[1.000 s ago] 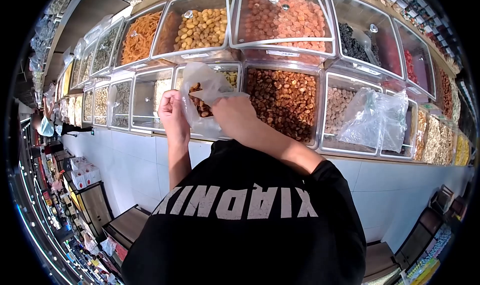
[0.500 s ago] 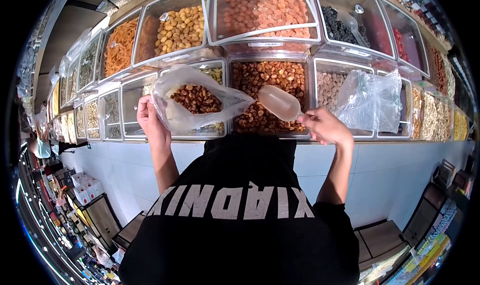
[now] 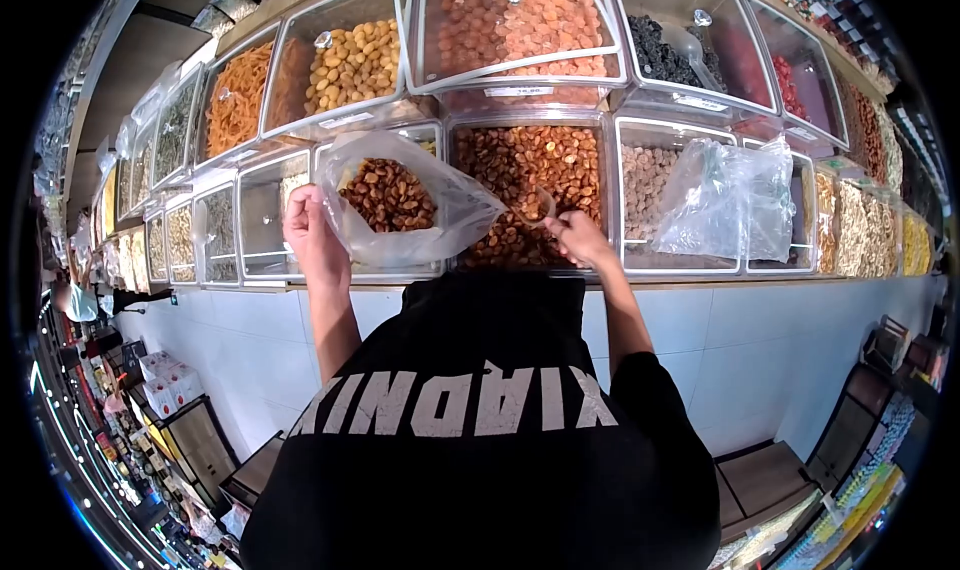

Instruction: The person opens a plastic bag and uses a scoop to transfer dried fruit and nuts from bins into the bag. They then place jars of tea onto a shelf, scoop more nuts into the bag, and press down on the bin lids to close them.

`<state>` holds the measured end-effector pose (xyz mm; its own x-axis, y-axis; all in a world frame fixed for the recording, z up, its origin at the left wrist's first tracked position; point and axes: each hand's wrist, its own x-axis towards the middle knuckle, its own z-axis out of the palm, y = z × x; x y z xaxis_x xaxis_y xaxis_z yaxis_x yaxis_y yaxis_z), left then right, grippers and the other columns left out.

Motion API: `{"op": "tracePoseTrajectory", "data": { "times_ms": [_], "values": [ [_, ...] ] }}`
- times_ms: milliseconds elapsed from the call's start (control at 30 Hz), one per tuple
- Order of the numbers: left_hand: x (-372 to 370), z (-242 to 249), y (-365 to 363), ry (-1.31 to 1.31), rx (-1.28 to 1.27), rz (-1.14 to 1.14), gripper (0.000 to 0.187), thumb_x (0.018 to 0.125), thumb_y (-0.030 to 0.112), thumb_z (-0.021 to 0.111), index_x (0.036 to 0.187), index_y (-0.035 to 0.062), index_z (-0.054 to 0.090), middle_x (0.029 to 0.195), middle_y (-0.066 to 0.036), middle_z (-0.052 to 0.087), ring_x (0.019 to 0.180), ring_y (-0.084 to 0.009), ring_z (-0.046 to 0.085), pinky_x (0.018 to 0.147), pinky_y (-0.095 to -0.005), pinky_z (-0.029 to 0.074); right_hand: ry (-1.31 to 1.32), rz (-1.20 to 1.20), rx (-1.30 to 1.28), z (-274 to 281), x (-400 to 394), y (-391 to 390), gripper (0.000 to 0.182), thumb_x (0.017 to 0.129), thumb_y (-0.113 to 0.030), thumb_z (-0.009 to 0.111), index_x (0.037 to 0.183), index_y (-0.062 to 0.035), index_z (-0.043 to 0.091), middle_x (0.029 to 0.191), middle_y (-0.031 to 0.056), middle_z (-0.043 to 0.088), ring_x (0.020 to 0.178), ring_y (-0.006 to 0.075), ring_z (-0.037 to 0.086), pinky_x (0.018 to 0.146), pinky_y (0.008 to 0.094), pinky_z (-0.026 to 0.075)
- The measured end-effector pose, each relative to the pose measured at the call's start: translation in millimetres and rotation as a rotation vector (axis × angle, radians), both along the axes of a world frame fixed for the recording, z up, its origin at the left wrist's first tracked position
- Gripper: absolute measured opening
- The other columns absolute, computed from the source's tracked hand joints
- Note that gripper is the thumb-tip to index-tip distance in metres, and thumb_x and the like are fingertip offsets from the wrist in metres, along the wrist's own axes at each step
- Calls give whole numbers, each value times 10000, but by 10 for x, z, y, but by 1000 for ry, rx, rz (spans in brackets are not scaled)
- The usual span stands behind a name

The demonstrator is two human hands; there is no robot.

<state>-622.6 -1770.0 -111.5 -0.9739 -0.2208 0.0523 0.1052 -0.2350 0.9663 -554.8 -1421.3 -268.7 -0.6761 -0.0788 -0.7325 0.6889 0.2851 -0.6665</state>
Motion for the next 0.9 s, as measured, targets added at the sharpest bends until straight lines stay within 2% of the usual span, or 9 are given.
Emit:
{"op": "tracePoseTrajectory", "data": {
  "times_ms": [200,400,667,733,767,800,833,867,900],
  "values": [
    [-44,-55,9,0,-6,-10,27,994,74,624,995,49,614,815,51,585,703,-13,460,659,-177,355,56,59,-217,514,135,460,387,1048,-340,552,795,-49,523,546,7,498,345,71,403,322,255,301],
    [-71,-60,-4,-3,1,-37,13,990,61,625,991,51,616,832,47,590,729,-16,465,681,-172,357,70,264,-155,1400,-19,692,378,1037,-355,575,821,-46,557,517,6,500,348,63,417,341,251,307],
    [-48,-23,6,32,-17,1,21,981,53,642,984,46,623,828,51,610,697,-7,458,632,-164,349,139,504,-218,2314,-488,473,310,1051,-249,549,867,-5,600,525,19,531,352,69,439,343,240,314],
    [-38,-42,-18,39,3,-4,19,986,53,637,983,44,621,832,44,619,699,-2,459,626,-158,343,256,662,-83,2463,-598,147,226,1032,-203,556,940,-8,625,561,31,575,359,78,474,360,245,375],
    [-27,-36,-12,44,14,-5,18,987,53,635,983,43,621,830,44,619,698,-1,459,625,-158,341,411,750,27,2462,-618,-60,211,1021,-202,563,979,-13,648,613,62,606,456,99,560,425,268,445],
    [-15,-26,4,49,25,-8,17,989,53,632,984,42,620,828,44,619,696,-1,459,624,-158,340,607,821,165,2285,-607,-304,266,1026,-248,538,971,-14,650,669,91,625,588,141,627,533,335,511],
    [0,10,39,20,41,2,15,992,53,628,986,41,621,826,45,616,703,-2,474,628,-159,350,513,992,259,2313,-719,-618,318,1019,-293,527,949,-3,638,723,131,650,677,208,660,637,413,536],
    [18,9,50,17,41,3,13,991,50,629,986,41,621,827,45,616,708,-3,482,632,-160,357,600,946,334,2333,-675,-933,311,1000,-298,535,932,-9,627,746,159,675,687,272,685,657,464,537],
    [30,8,50,15,39,5,10,990,48,629,987,42,622,827,44,616,713,-5,490,636,-161,364,863,927,529,1978,-582,-1160,222,952,-221,570,948,-9,637,748,158,693,708,298,712,634,441,553]
  ]
}}
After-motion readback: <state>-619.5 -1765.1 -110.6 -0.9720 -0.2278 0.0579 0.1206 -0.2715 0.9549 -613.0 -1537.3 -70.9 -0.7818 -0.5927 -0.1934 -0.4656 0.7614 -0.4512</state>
